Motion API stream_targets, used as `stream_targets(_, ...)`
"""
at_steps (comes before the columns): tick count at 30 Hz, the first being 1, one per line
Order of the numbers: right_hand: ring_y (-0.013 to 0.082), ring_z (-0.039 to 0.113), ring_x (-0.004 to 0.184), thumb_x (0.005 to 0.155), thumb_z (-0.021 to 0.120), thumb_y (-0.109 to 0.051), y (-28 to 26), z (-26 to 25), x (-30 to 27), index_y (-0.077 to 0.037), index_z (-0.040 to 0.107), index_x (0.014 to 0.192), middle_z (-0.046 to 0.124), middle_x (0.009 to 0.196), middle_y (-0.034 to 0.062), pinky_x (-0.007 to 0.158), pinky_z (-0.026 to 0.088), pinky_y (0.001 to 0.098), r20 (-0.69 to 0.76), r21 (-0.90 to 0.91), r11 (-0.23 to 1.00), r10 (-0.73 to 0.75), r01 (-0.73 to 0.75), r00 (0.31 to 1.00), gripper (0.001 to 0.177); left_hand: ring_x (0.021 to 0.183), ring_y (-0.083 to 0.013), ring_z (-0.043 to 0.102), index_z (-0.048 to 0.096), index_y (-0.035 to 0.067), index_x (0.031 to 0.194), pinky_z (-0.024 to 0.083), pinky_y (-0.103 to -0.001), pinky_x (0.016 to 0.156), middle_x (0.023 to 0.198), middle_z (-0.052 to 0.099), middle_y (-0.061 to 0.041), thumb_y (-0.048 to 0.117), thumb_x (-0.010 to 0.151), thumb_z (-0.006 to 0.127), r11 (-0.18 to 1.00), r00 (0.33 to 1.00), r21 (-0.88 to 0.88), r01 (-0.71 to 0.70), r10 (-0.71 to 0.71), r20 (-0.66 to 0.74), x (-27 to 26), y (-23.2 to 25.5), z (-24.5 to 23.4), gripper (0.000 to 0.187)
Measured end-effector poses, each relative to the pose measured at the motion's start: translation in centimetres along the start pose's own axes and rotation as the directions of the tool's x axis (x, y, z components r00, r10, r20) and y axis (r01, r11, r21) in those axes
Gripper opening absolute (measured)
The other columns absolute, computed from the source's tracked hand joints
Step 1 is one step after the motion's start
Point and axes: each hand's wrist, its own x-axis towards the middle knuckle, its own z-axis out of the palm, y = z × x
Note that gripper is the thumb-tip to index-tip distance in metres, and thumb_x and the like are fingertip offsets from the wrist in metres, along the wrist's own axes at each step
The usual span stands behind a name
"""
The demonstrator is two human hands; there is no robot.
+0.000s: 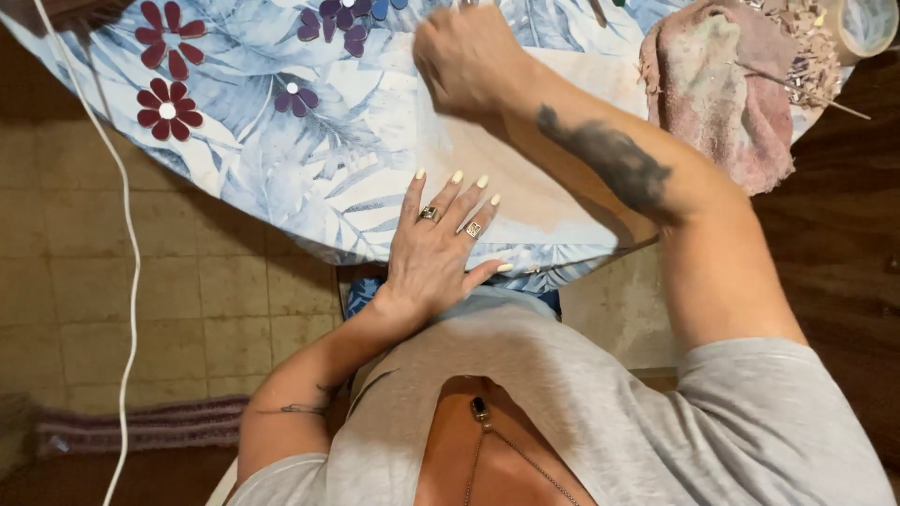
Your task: Sanding the surface of a mosaic base and picking off small debris to prepare it.
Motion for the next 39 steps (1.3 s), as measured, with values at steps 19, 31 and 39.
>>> stream_targets(19, 0.0361, 0.050, 0.055, 0.090, 0.038, -0.020, 1.8, -3.7, -19.8, -0.005, 0.046, 0.069, 0.042, 0.058, 0.0114, 0.050, 0.041, 0.0388, 0.051, 0.411, 0.896, 0.159, -0.166, 0.986, 0.027, 0.102, -0.0296, 0.051, 0.058, 0.006, 0.106, 0.009, -0.056, 0.101, 0.100, 0.057, -0.012, 0.033, 0.070, 0.064, 0.963, 0.974, -0.268, 0.018, -0.077, -0.212, 1.4, 0.9, 0.2, 0.046)
stream_targets(31, 0.0144, 0.043, 0.055, 0.090, 0.040, -0.017, -4.8, -5.2, -15.8, -0.006, 0.051, 0.066, 0.045, 0.056, 0.0052, 0.055, 0.040, 0.0279, -0.033, 0.878, 0.449, 0.402, -0.166, 0.915, 0.028, 0.091, -0.0250, 0.059, 0.061, 0.001, 0.094, 0.027, -0.048, 0.094, 0.094, 0.062, -0.008, 0.007, 0.074, 0.058, 0.801, 0.881, -0.597, -0.047, -0.248, -0.402, 3.6, 2.5, 0.7, 0.022)
stream_targets(39, 0.0180, 0.047, 0.052, 0.089, 0.045, -0.016, -5.0, -5.1, -15.7, -0.005, 0.053, 0.066, 0.046, 0.054, 0.0062, 0.053, 0.040, 0.0286, -0.054, 0.866, 0.474, 0.398, -0.155, 0.916, 0.027, 0.085, -0.0185, 0.062, 0.064, 0.006, 0.079, 0.033, -0.041, 0.090, 0.084, 0.065, -0.002, 0.011, 0.074, 0.062, 0.811, 0.842, -0.581, -0.062, -0.270, -0.467, 4.0, 2.6, 0.3, 0.008)
